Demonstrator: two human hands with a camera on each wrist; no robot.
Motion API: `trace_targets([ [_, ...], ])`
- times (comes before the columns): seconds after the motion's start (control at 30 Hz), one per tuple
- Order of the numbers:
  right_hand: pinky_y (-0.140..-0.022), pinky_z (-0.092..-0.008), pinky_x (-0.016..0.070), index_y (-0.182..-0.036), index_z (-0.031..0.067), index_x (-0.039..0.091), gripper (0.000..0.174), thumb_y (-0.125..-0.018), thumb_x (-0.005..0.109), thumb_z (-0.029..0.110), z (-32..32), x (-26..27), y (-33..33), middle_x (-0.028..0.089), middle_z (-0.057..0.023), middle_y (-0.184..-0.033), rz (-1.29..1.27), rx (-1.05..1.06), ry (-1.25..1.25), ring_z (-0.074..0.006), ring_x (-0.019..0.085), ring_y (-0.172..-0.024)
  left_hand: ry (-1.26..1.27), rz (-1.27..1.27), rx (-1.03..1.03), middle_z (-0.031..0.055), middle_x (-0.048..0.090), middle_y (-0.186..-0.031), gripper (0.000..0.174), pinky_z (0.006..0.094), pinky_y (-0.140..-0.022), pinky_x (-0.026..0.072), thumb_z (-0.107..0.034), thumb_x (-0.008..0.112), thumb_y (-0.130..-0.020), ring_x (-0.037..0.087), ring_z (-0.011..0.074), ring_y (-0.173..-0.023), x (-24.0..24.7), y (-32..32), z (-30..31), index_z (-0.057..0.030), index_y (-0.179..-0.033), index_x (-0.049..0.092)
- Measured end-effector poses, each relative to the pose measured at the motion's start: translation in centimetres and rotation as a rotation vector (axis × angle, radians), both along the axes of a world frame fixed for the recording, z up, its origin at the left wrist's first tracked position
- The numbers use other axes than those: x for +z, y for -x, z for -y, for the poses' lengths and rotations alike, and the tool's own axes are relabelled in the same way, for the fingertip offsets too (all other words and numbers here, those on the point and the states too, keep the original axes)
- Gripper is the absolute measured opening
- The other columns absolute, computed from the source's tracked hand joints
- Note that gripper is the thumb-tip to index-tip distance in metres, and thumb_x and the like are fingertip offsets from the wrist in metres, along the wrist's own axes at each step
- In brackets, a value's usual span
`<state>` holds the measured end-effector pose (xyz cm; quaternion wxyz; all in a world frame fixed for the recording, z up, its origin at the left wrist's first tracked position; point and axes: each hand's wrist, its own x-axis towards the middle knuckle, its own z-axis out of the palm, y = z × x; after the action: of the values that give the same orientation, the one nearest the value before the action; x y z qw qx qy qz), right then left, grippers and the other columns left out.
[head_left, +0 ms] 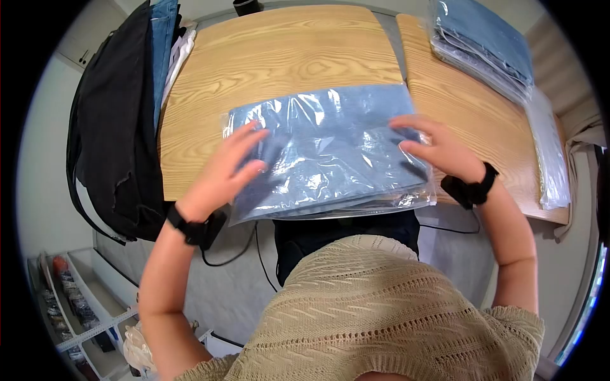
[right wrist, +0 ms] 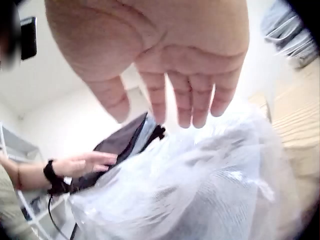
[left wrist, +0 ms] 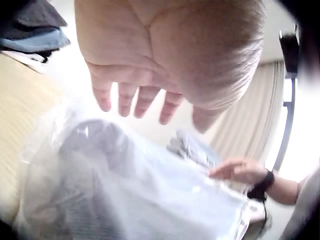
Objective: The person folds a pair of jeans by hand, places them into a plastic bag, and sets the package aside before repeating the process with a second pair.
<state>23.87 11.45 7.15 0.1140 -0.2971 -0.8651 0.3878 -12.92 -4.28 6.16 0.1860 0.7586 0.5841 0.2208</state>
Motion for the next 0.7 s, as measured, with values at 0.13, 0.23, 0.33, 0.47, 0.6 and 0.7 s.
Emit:
trace_targets([
  [0.13,-0.075,-0.0305,0.0474,-0.105,-0.0023,0.059,0.031,-0.087,0.063,0.022,2.2,-2.6,-4.8,0.064,-0.0109,-0.090,-0.044,-0.590,0.023,-0.0188,0.060,-0.082,0.012,0.299,0.611,0.0140,0.062,-0.106,0.030,0.0304,-0.083,0.0461,-0.020,0.056,-0.093,0.059,0.0204,-0.099,-2.3,2.0,6.0,0.0025,-0.113,0.058],
  [0.23,-0.069,-0.0297,0.0467,-0.104,-0.0031,0.058,0.036,-0.088,0.062,0.029,4.1,-5.0,-5.6,0.064,-0.0100,-0.078,-0.094,-0.750,0.220,-0.0186,0.060,-0.072,0.054,0.396,0.764,0.0087,0.062,-0.086,0.026,0.0261,-0.073,0.0455,-0.020,0.054,-0.095,0.055,0.0115,-0.081,-6.2,1.8,9.2,0.0052,-0.099,0.059],
  [0.33,-0.066,-0.0300,0.0456,-0.098,-0.0039,0.060,0.043,-0.087,0.062,0.037,5.4,-4.4,-4.8,0.063,-0.0105,-0.073,-0.042,-0.779,0.251,-0.0184,0.059,-0.071,0.037,0.594,0.822,0.0028,0.059,-0.091,0.024,0.0237,-0.070,0.0434,-0.020,0.054,-0.095,0.052,0.0095,-0.080,-7.4,-1.6,9.9,0.0030,-0.104,0.056],
  [0.47,-0.058,-0.0305,0.0431,-0.076,-0.0038,0.061,0.046,-0.086,0.062,0.041,5.9,-3.3,-3.6,0.058,-0.0084,-0.067,0.089,-0.707,0.253,-0.0157,0.054,-0.061,0.060,0.816,0.847,0.0020,0.057,-0.095,0.034,0.0216,-0.070,0.0412,-0.029,0.051,-0.097,0.049,0.0083,-0.082,-8.7,-2.4,10.5,0.0018,-0.112,0.054],
  [0.6,-0.054,-0.0287,0.0420,-0.080,-0.0021,0.061,0.044,-0.088,0.062,0.042,5.6,-2.9,-3.8,0.057,-0.0048,-0.070,-0.018,-0.649,0.454,-0.0120,0.050,-0.060,0.202,0.975,0.775,0.0016,0.058,-0.100,0.044,0.0229,-0.075,0.0429,-0.032,0.058,-0.093,0.052,0.0091,-0.085,-7.6,-2.8,10.1,-0.0011,-0.123,0.052],
  [0.7,-0.087,-0.0380,0.0512,-0.131,0.0042,0.047,0.057,-0.090,0.059,0.041,6.3,-3.0,-3.0,0.056,-0.0077,-0.119,-0.433,-0.551,0.891,-0.0138,0.053,-0.107,0.199,1.222,0.663,0.0048,0.058,-0.121,0.048,0.0265,-0.088,0.0439,-0.026,0.058,-0.092,0.054,0.0121,-0.107,-5.9,-3.6,9.1,-0.0002,-0.131,0.046],
])
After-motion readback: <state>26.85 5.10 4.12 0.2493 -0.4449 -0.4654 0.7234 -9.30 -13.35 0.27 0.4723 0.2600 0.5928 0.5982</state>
